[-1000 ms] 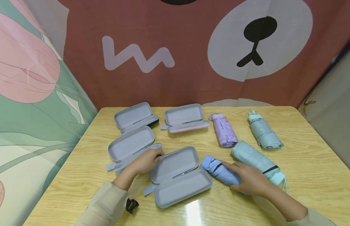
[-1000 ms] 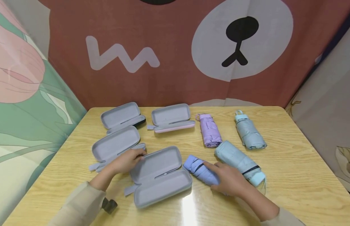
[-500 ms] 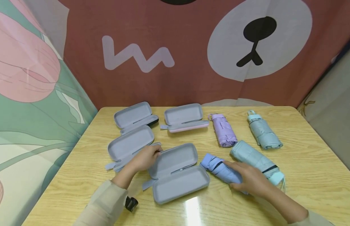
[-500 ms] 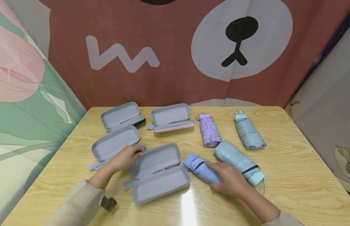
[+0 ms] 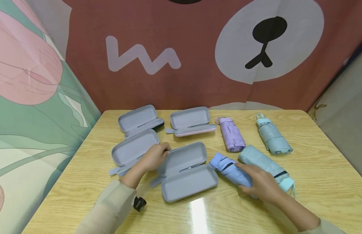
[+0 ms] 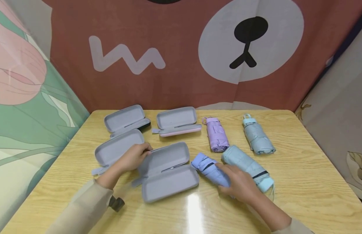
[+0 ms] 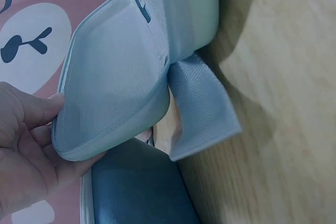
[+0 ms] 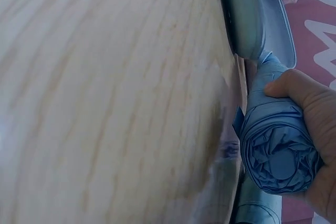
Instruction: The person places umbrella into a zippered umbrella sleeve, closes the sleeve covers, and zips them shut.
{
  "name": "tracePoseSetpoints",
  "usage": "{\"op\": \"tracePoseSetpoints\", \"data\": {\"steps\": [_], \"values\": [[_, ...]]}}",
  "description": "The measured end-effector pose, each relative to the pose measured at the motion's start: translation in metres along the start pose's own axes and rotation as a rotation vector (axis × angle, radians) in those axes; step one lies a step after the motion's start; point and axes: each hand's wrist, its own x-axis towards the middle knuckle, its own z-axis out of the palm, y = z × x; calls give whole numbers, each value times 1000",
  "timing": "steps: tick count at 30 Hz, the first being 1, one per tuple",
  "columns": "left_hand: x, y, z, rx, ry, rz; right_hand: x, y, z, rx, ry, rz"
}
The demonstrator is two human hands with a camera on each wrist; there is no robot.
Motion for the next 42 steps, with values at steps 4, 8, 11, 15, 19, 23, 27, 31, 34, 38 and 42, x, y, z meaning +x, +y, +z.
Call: {"op": "tracePoseSetpoints", "data": {"steps": [4,8,11,15,19,23,27,31,34,38,42], "values": [[5,2,0,-4,7,-4,1,1,-2,-7,43,-51],[7,5,1,1,6,-4,2,1,-4,6,44,-98],[9,5,2,13,11,5,3,0,-3,19,28,-130],[12,6,3,33,30,35,5,-2,-3,28,23,-163],[15,7,4,36,30,58,6,-4,-3,39,14,-181],[18,10,5,29,27,74,9,-5,-4,35,0,-203],[20,12,5,27,39,70,13,-7,-4,24,-19,-221],[21,14,7,24,49,69,16,-8,-4,29,-40,-231],[23,14,8,24,65,83,18,-9,-4,30,-51,-247],[24,15,9,32,88,107,21,-10,-5,19,-65,-271],[24,15,10,39,99,116,25,-11,-6,9,-98,-279]]}}
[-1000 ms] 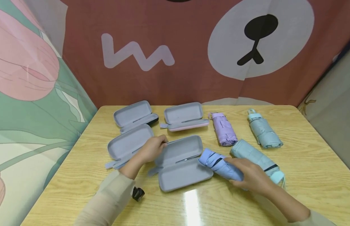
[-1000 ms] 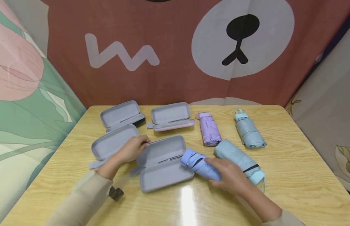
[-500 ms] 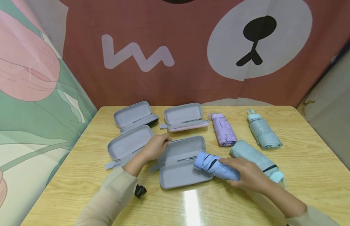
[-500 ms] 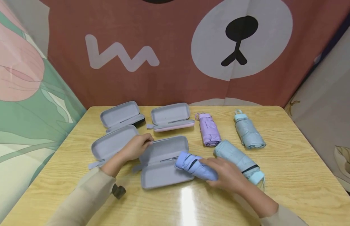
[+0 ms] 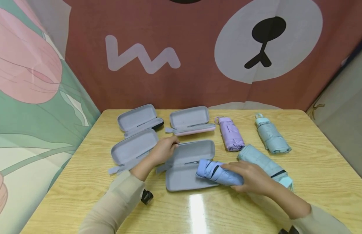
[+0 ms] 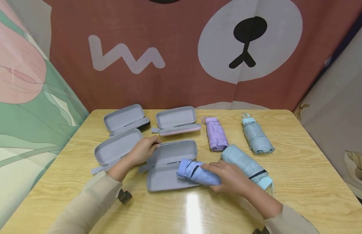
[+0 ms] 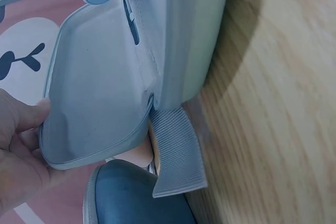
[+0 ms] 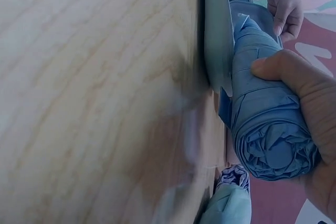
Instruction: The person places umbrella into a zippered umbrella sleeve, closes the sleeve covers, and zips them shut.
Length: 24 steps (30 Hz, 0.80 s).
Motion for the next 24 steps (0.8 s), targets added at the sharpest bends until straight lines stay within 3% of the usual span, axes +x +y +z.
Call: {"op": "tracePoseSetpoints", "data": {"steps": [4,12,24], "values": [[0,-2,0,11,20,14,5,1,-2,3,-14,-29],[0,-1,1,-4,28,41,16,1,-6,-1,37,-104],[1,-1,6,24,71,58,28,-3,2,7,-30,-118]]}}
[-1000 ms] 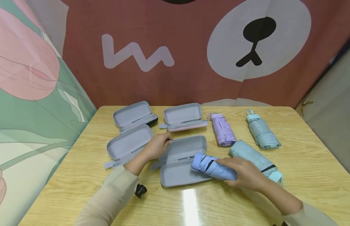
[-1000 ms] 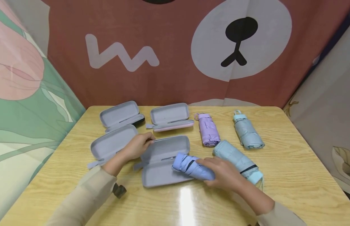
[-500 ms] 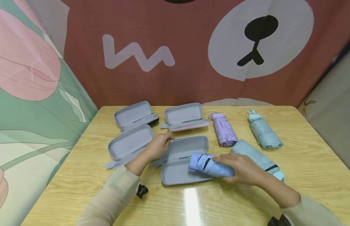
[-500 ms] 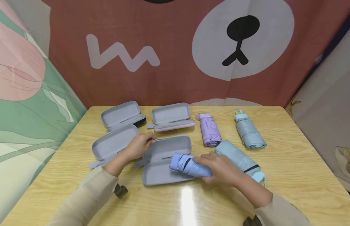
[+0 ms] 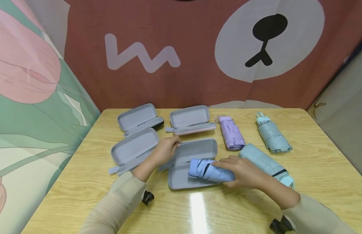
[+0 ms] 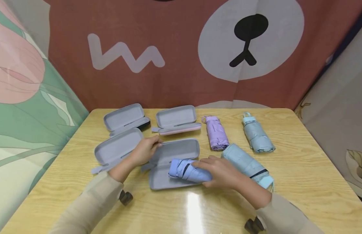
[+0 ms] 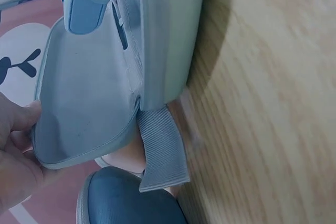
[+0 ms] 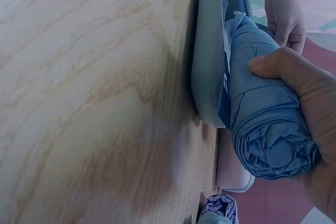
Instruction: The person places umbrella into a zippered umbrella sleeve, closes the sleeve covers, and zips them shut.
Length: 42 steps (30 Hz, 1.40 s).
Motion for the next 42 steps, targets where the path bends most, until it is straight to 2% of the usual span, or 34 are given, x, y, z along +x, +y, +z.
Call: {"op": "tracePoseSetpoints", "data": {"steps": [8,19,31,42], "values": [[1,1,-1,-17,-2,-5,8,0,2,22,-45,22],[1,3,-3,-13,6,-14,22,-2,11,85,-67,-2],[2,2,-1,-17,27,11,33,-8,18,65,-113,-32],[2,3,-1,-4,50,27,39,-6,27,78,-102,-71]]}}
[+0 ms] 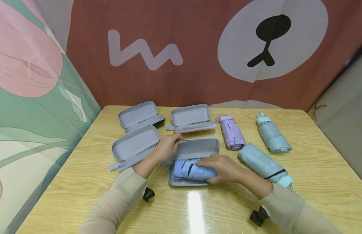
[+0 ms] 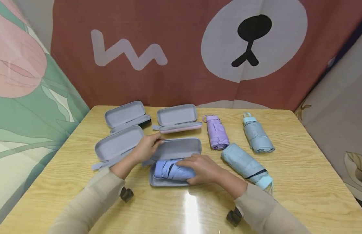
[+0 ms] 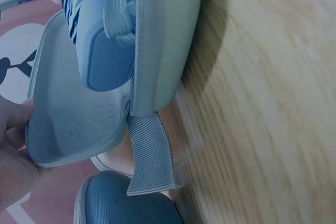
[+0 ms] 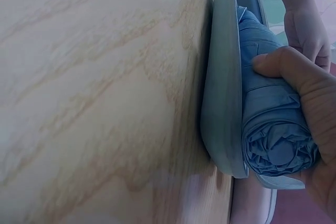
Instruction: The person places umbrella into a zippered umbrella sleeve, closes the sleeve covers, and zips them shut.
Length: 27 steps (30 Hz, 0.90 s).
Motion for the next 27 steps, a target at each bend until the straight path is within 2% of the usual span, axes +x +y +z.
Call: {"op": "tracePoseSetpoints", "data": {"steps": [12,27], "values": [[3,-1,4,-16,-16,-24,3,1,8,24,-46,16],[3,-2,4,-49,2,-7,4,4,11,53,-51,39]]}}
